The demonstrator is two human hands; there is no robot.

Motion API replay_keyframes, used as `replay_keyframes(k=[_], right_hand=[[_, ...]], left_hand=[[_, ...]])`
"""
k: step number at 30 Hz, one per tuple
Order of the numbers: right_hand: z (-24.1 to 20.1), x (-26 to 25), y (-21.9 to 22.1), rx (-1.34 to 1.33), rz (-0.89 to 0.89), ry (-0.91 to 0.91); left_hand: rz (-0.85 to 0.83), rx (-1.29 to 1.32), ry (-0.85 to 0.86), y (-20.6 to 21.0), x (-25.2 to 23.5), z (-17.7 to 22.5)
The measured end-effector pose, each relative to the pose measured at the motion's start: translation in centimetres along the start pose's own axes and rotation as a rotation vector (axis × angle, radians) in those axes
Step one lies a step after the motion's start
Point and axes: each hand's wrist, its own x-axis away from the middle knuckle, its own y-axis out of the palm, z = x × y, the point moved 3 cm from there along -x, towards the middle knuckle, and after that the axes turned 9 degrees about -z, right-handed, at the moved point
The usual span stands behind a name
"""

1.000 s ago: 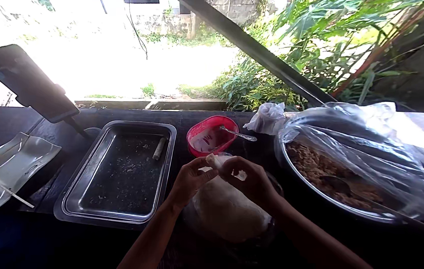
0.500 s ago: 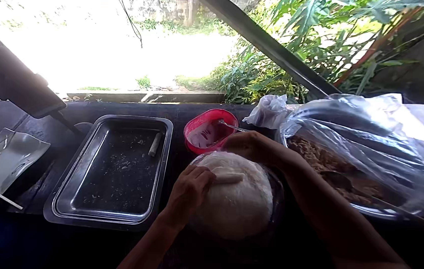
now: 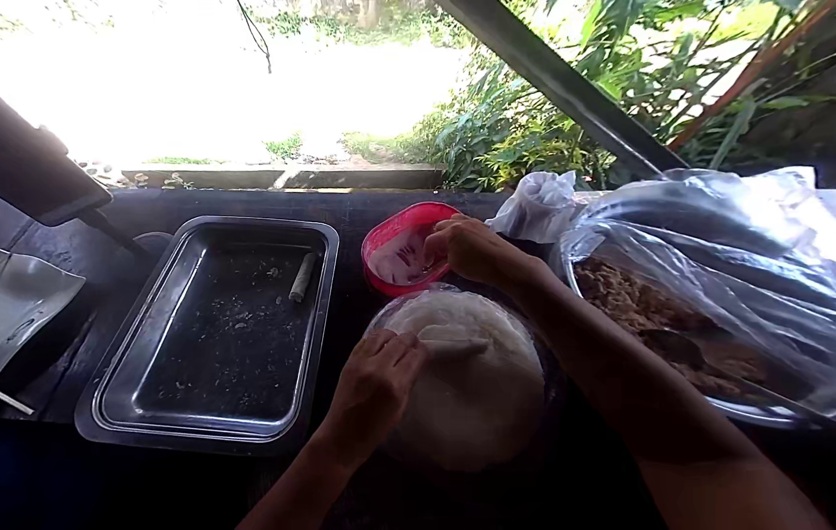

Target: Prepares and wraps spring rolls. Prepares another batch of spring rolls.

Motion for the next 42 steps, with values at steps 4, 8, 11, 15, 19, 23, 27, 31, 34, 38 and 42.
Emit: replay_keyframes(k=[4, 8, 11, 15, 19, 23, 27, 31, 34, 38, 42], right_hand=[[-3.3, 6.1, 0.9, -0.146, 0.225, -0.314], [-4.7, 8.7, 3.7, 0.121, 0.214, -0.353], [-4.9, 9.3, 3.7, 0.285, 0.227, -0.325], [-5.0, 9.2, 3.0, 0.361, 0.28, -0.292], [-5.3, 8.8, 3.8, 0.348, 0.259, -0.299], [-5.0, 9.6, 3.7, 0.315, 0.36, -0.194], [-5.8, 12.0, 4.6, 0.187, 0.482, -0.144], [-5.9, 13.1, 6.8, 0.167, 0.501, -0.085], [-5.1, 12.7, 6.9, 0.1, 0.521, -0.089], [-4.3, 11.8, 6.1, -0.013, 0.497, -0.09], [-3.5, 11.0, 5.8, -0.091, 0.463, -0.058]], left_hand=[[0.009, -0.008, 0.006, 0.1, -0.1, 0.1], [-0.005, -0.012, 0.014, 0.1, -0.3, 0.0], [-0.005, -0.007, 0.018, 0.0, -0.4, -0.1], [-0.009, -0.01, 0.011, -0.1, -0.5, 0.0], [-0.026, -0.03, 0.018, -0.2, -0.7, 0.1], [-0.031, -0.06, 0.028, -0.3, -1.0, 0.2], [-0.031, -0.088, 0.026, -0.2, -1.1, 0.5], [-0.018, -0.108, 0.011, -0.4, -1.4, 0.7], [-0.024, -0.093, -0.027, -0.5, -2.0, 0.5], [-0.077, -0.037, -0.076, -0.3, -2.9, -0.5], [-0.119, -0.032, -0.118, 0.1, -3.6, -1.3]])
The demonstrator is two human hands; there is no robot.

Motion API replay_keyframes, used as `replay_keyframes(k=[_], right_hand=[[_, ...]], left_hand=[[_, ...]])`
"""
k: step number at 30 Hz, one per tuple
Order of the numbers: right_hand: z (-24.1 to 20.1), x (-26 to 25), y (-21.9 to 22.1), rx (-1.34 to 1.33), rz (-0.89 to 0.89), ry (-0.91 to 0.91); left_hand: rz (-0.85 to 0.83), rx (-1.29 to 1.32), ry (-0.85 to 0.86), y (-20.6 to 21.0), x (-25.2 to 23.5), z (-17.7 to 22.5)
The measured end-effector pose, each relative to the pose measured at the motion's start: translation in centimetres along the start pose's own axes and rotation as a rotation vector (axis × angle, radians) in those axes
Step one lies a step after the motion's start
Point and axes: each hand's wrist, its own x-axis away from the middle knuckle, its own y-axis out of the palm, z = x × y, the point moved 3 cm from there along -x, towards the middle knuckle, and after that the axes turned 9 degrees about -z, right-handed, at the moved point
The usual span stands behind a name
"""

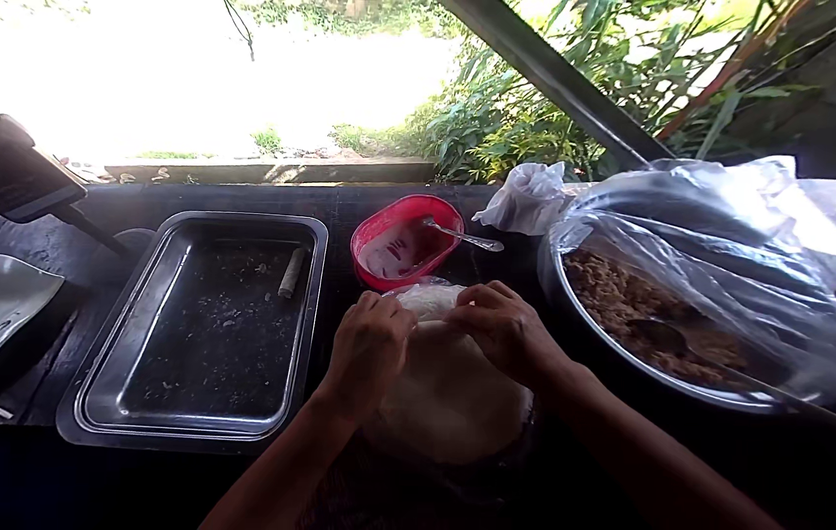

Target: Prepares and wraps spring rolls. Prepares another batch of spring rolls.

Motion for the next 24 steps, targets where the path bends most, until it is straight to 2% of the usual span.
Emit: replay_keyframes(k=[5, 10, 13, 17, 21, 24], right_hand=[[0.6, -0.6, 0.3, -0.031, 0.007, 0.029], [-1.1, 0.2, 0.0, 0.117, 0.093, -0.102], [-1.5, 1.0, 0.4, 0.213, 0.07, -0.136], [-0.9, 0.6, 0.6, 0.207, 0.045, -0.137], [-0.3, -0.2, 0.4, 0.094, 0.022, -0.109], [-0.4, -0.8, 0.0, 0.021, -0.01, -0.095]], left_hand=[[-0.06, -0.005, 0.011, 0.0, -1.3, -0.1], [-0.024, -0.057, 0.164, -0.2, -1.1, 1.2], [-0.047, -0.119, 0.175, -0.3, -0.6, 1.5], [-0.125, -0.144, 0.164, -0.2, -1.5, 1.2], [-0.255, -0.028, 0.133, -0.3, -3.1, 0.1], [-0.354, 0.182, 0.056, -1.5, -4.0, -0.9]])
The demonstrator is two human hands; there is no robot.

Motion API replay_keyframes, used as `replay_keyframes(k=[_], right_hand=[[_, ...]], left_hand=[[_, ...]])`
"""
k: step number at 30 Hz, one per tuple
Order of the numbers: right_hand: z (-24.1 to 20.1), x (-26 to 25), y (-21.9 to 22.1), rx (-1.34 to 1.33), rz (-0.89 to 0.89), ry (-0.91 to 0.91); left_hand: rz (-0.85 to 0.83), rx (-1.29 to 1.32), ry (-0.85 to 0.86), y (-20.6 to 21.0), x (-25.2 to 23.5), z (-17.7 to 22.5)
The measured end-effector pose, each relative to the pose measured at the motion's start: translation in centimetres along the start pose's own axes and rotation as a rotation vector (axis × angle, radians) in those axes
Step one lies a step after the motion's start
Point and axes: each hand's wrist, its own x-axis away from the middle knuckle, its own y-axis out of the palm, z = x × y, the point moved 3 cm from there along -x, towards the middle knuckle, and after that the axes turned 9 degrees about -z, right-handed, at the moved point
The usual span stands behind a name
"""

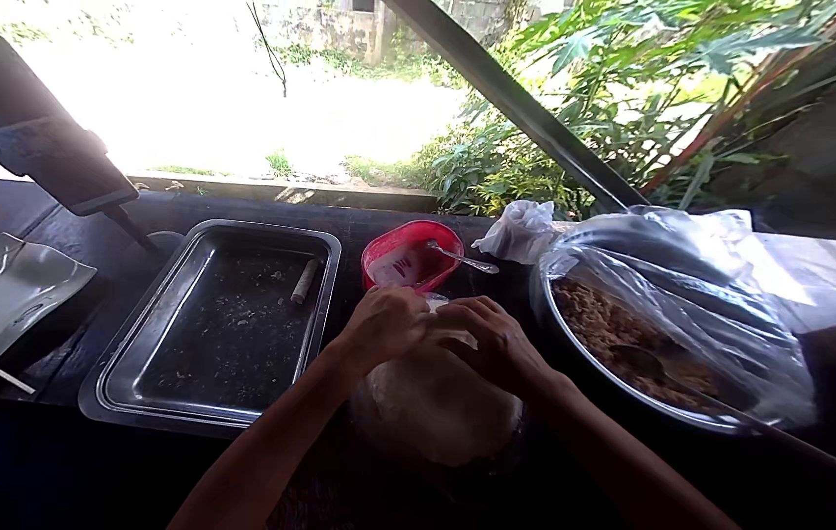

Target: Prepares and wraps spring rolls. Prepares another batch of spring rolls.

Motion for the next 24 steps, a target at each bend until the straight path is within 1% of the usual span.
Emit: replay_keyframes(k=[4, 6, 7, 9, 11, 12, 16, 17, 18, 21, 23, 24], right_hand=[[-1.1, -0.9, -0.5, -0.034, 0.042, -0.044], [-1.5, -1.5, -0.6, -0.037, 0.074, -0.085], [-1.7, -1.8, -0.7, -0.044, 0.083, -0.099], [-1.9, -2.5, -0.7, -0.07, 0.085, -0.1], [-2.2, -3.1, -0.7, -0.122, 0.057, -0.058], [-2.3, -3.4, -0.7, -0.153, 0.037, -0.025], [-2.5, -4.3, -0.6, -0.257, -0.047, 0.085], [-2.5, -4.4, -0.5, -0.265, -0.06, 0.089], [-2.5, -4.5, -0.4, -0.264, -0.066, 0.088], [-2.0, -4.3, -0.5, -0.225, -0.05, 0.078], [-1.4, -3.9, -1.2, -0.207, -0.036, 0.105], [-1.0, -3.6, -1.6, -0.205, -0.022, 0.12]], left_hand=[[-0.164, 0.498, -0.147, -2.3, 0.9, -0.8], [-0.181, 0.676, -0.183, -2.5, 1.4, -1.4], [-0.174, 0.705, -0.18, -2.5, 1.8, -1.7], [-0.149, 0.653, -0.166, -2.6, 2.6, -1.8], [-0.084, 0.499, -0.145, -2.7, 3.5, -1.2], [-0.024, 0.402, -0.124, -2.6, 4.0, -0.7], [0.378, -0.134, 0.004, -0.3, 4.8, 0.7], [0.446, -0.238, 0.016, 0.2, 4.8, 0.7], [0.479, -0.286, 0.021, 0.4, 4.9, 0.5], [0.473, -0.25, -0.026, -0.1, 5.5, -1.4], [0.43, -0.15, -0.159, -1.7, 6.1, -4.0], [0.389, -0.076, -0.269, -2.8, 6.4, -5.6]])
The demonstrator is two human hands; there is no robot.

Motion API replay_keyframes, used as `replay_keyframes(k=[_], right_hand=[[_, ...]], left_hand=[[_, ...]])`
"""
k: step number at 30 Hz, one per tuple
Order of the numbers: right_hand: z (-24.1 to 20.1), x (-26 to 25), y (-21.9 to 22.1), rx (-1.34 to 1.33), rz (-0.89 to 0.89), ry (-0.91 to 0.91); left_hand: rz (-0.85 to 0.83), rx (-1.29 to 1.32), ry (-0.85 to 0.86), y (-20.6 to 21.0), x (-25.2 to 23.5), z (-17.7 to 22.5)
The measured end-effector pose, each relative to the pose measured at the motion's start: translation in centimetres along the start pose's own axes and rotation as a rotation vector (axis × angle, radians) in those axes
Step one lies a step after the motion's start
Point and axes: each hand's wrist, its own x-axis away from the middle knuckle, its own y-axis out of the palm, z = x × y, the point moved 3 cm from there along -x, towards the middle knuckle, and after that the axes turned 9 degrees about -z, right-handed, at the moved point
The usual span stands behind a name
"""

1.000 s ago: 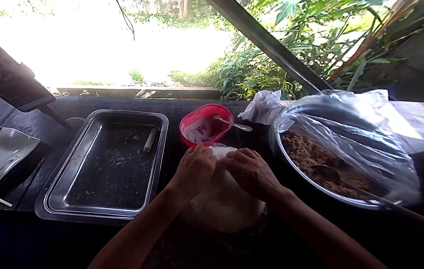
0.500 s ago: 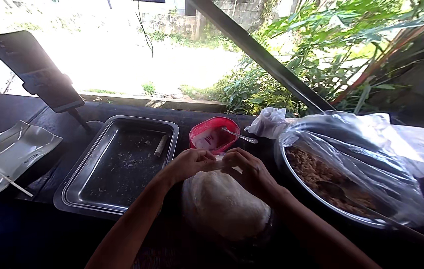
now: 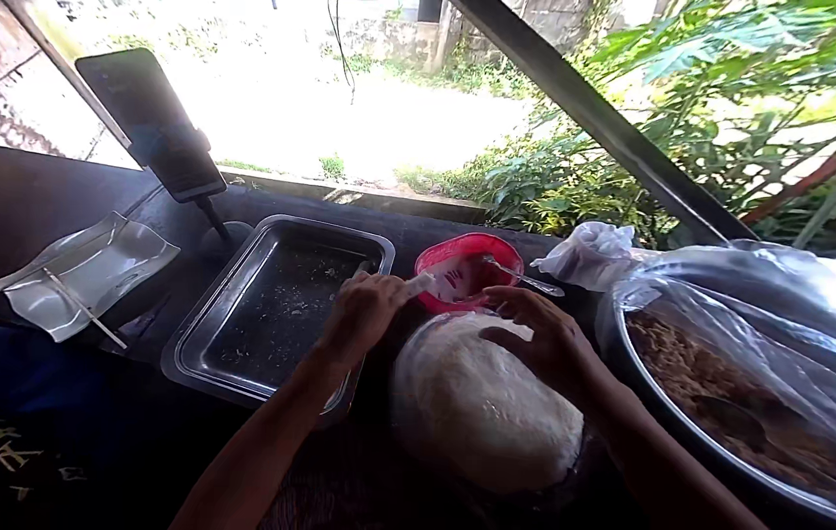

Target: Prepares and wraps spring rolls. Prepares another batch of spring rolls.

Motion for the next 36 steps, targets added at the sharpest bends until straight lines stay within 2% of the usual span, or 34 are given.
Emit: replay_keyframes(k=[3, 5, 7, 10, 16, 21, 27, 29, 33, 36], right_hand=[[0.5, 1.2, -1.0, 0.018, 0.016, 0.039], [0.5, 2.0, -1.2, 0.025, 0.02, 0.042], [0.3, 2.8, -1.2, 0.043, 0.021, 0.036], [-0.3, 3.8, -1.0, 0.057, 0.019, 0.022], [-0.5, 5.2, -0.9, 0.067, 0.041, -0.045], [-0.2, 6.2, -1.1, 0.067, 0.064, -0.06], [-0.1, 6.9, -1.1, 0.062, 0.052, -0.073], [-0.2, 7.0, -1.1, 0.082, 0.051, -0.096], [-0.3, 7.6, -1.3, 0.118, 0.038, -0.12], [-0.1, 7.9, -1.2, 0.125, 0.033, -0.125]], left_hand=[[-0.166, 0.122, -0.428, -2.0, -2.0, -5.7], [-0.221, 0.214, -0.61, -1.7, -3.1, -9.0], [-0.266, 0.268, -0.702, -0.9, -3.7, -11.0], [-0.325, 0.276, -0.755, 0.2, -4.4, -11.9], [-0.3, 0.38, -0.761, 0.8, -4.5, -12.5], [-0.327, 0.32, -0.685, 0.9, -4.5, -11.5], [-0.285, 0.352, -0.689, 1.3, -4.6, -11.2], [-0.342, 0.35, -0.656, 1.0, -4.5, -11.3], [-0.528, 0.27, -0.434, 0.0, -3.7, -11.0], [-0.601, 0.187, -0.324, -0.5, -3.1, -10.6]])
